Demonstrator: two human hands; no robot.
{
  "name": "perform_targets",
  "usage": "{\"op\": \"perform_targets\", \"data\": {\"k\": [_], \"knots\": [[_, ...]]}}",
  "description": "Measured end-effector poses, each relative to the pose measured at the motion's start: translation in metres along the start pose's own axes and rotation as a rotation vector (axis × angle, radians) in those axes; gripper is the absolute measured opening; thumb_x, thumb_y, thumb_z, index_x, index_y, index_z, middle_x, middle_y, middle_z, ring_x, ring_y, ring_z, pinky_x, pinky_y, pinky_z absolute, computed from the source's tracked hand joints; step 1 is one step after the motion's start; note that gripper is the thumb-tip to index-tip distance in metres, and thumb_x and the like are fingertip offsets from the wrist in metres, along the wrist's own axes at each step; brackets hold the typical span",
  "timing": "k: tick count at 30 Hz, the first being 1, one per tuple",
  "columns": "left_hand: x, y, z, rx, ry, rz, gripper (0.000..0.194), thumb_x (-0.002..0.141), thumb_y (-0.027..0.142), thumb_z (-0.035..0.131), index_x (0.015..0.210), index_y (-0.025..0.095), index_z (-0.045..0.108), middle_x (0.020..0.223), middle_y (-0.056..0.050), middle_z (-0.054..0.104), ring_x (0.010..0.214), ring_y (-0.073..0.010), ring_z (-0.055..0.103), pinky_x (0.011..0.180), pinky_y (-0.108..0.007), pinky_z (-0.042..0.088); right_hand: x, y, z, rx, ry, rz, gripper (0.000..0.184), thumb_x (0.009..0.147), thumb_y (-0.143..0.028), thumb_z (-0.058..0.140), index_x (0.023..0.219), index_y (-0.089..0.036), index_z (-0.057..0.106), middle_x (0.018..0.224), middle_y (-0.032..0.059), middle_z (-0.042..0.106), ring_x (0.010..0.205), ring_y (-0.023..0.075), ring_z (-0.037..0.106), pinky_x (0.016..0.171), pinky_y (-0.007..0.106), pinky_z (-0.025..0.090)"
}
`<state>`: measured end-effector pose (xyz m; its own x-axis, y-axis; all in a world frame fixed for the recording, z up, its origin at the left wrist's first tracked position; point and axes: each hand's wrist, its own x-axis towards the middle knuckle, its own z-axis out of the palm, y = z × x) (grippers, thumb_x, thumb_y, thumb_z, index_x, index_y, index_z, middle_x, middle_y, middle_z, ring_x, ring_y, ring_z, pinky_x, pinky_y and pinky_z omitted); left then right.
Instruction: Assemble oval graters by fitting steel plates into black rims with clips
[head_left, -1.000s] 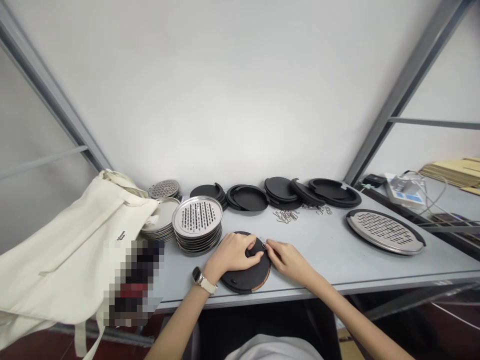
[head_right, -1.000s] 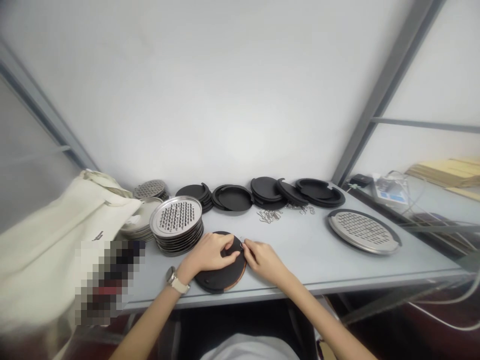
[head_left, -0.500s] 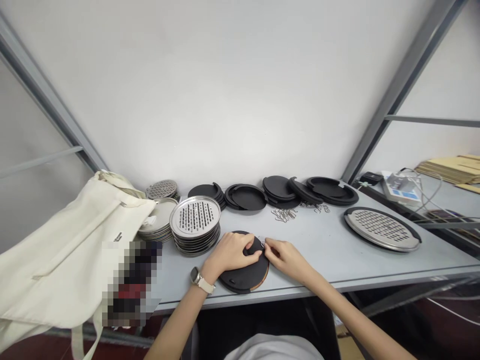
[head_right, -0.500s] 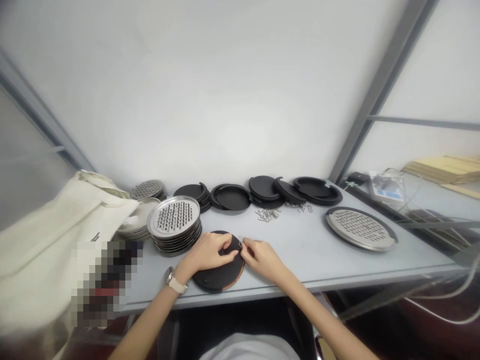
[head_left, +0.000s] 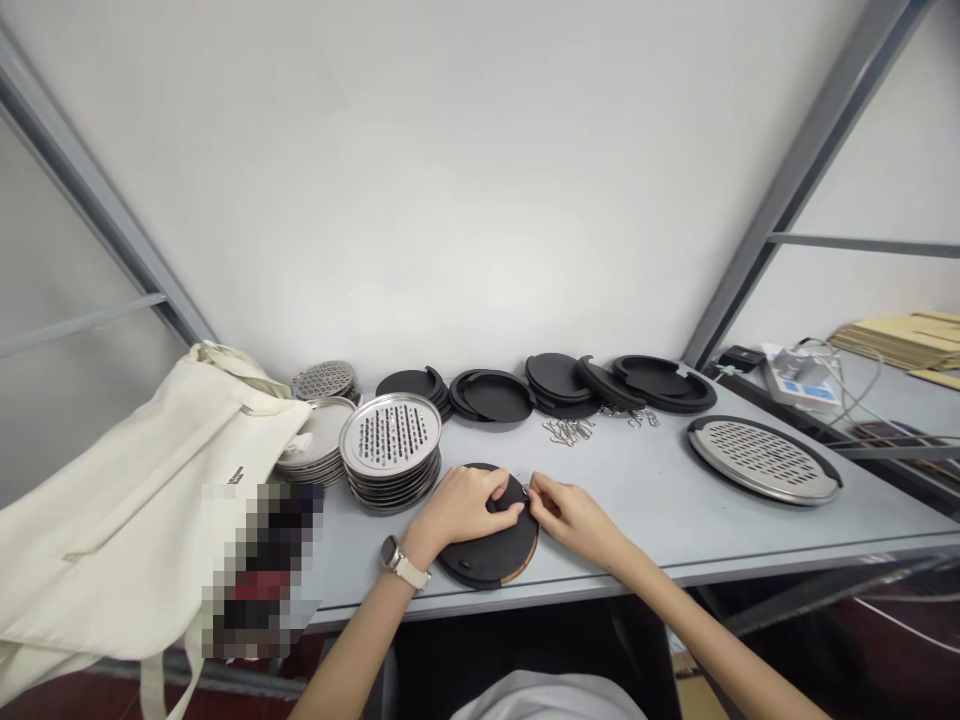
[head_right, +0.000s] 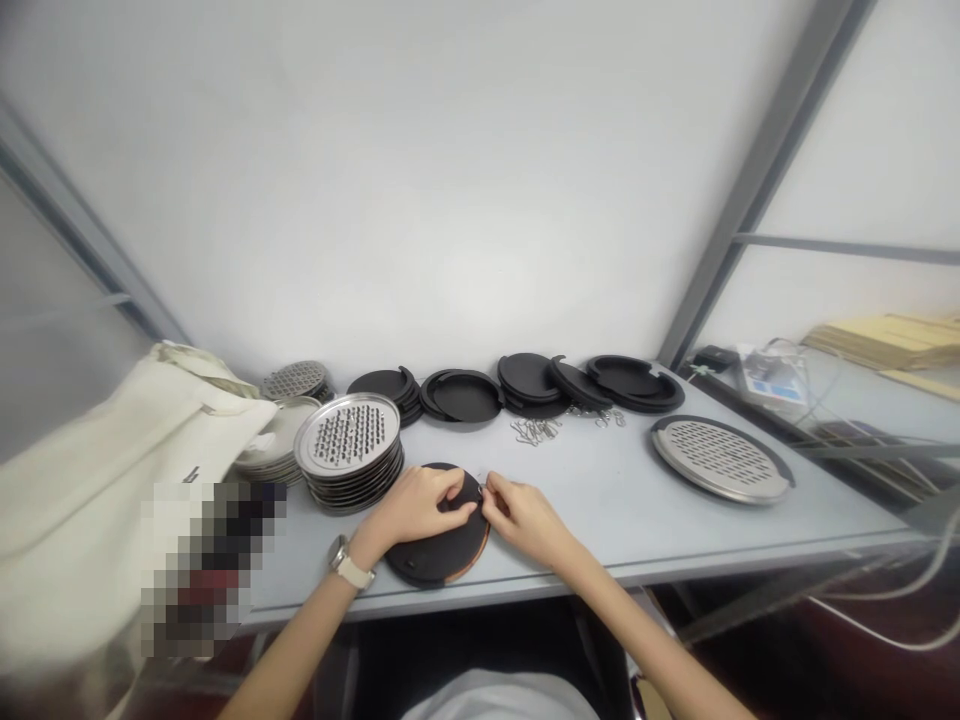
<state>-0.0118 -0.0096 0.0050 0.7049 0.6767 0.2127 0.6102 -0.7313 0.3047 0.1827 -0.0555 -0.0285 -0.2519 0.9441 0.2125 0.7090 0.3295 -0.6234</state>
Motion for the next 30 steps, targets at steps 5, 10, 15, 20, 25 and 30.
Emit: {"op": "perform_targets", "data": {"k": [5, 10, 15, 20, 25, 30], "knots": [[-0.0003, -0.0002, -0.0004, -0.003, 0.003, 0.002, 0.025, 0.082, 0.041, 0.059, 0.073, 0.021, 0.048, 0.063, 0.004, 0.056, 0.059, -0.0130, 0.050, 0.055, -0.027, 0.025, 0.0003, 0.0001, -0.0009, -0.043, 0.005, -0.029, 0.023, 0.093, -0.025, 0.036, 0.070, -0.023, 0.038, 0.055, -0.0061, 0.037, 0.049, 0.0121, 0.036, 0.051, 0.023, 0.028], [-0.0008, -0.0023, 0.0008, 0.007, 0.003, 0.008, 0.026, 0.083, 0.043, 0.058, 0.074, 0.020, 0.049, 0.064, 0.003, 0.057, 0.060, -0.0133, 0.051, 0.056, -0.027, 0.026, 0.0007, 0.0025, -0.0002, -0.058, -0.013, -0.045, 0.026, 0.095, -0.026, 0.033, 0.070, -0.023, 0.037, 0.057, -0.0050, 0.041, 0.051, 0.0127, 0.039, 0.054, 0.023, 0.029], [-0.0005, -0.0032, 0.0020, 0.020, 0.004, 0.015, 0.026, 0.083, 0.044, 0.057, 0.075, 0.020, 0.048, 0.066, 0.003, 0.059, 0.060, -0.0137, 0.052, 0.056, -0.027, 0.026, 0.0014, 0.0047, 0.0015, -0.075, -0.015, -0.042, 0.028, 0.096, -0.026, 0.032, 0.069, -0.022, 0.038, 0.057, -0.0042, 0.044, 0.051, 0.0133, 0.041, 0.054, 0.024, 0.030], [-0.0006, -0.0028, 0.0018, 0.013, 0.001, 0.010, 0.027, 0.083, 0.044, 0.057, 0.074, 0.020, 0.048, 0.066, 0.002, 0.060, 0.060, -0.0139, 0.052, 0.056, -0.027, 0.025, 0.0015, 0.0042, 0.0012, -0.079, -0.014, -0.054, 0.030, 0.097, -0.027, 0.031, 0.068, -0.022, 0.040, 0.057, -0.0026, 0.047, 0.051, 0.0135, 0.043, 0.055, 0.025, 0.030], [-0.0013, -0.0018, 0.0007, 0.010, 0.001, 0.009, 0.027, 0.083, 0.044, 0.057, 0.074, 0.020, 0.049, 0.067, 0.002, 0.060, 0.062, -0.0141, 0.053, 0.056, -0.027, 0.026, 0.0014, 0.0039, 0.0007, -0.062, -0.010, -0.058, 0.033, 0.098, -0.028, 0.030, 0.068, -0.022, 0.042, 0.059, -0.0012, 0.050, 0.052, 0.0143, 0.046, 0.056, 0.025, 0.032], [-0.0013, -0.0005, -0.0012, 0.015, 0.000, 0.007, 0.027, 0.083, 0.044, 0.057, 0.074, 0.020, 0.049, 0.067, 0.002, 0.060, 0.062, -0.0140, 0.054, 0.056, -0.028, 0.026, 0.0016, 0.0035, 0.0001, -0.043, -0.016, -0.045, 0.035, 0.099, -0.031, 0.029, 0.069, -0.021, 0.045, 0.062, 0.0000, 0.054, 0.055, 0.0151, 0.050, 0.057, 0.025, 0.035]]}}
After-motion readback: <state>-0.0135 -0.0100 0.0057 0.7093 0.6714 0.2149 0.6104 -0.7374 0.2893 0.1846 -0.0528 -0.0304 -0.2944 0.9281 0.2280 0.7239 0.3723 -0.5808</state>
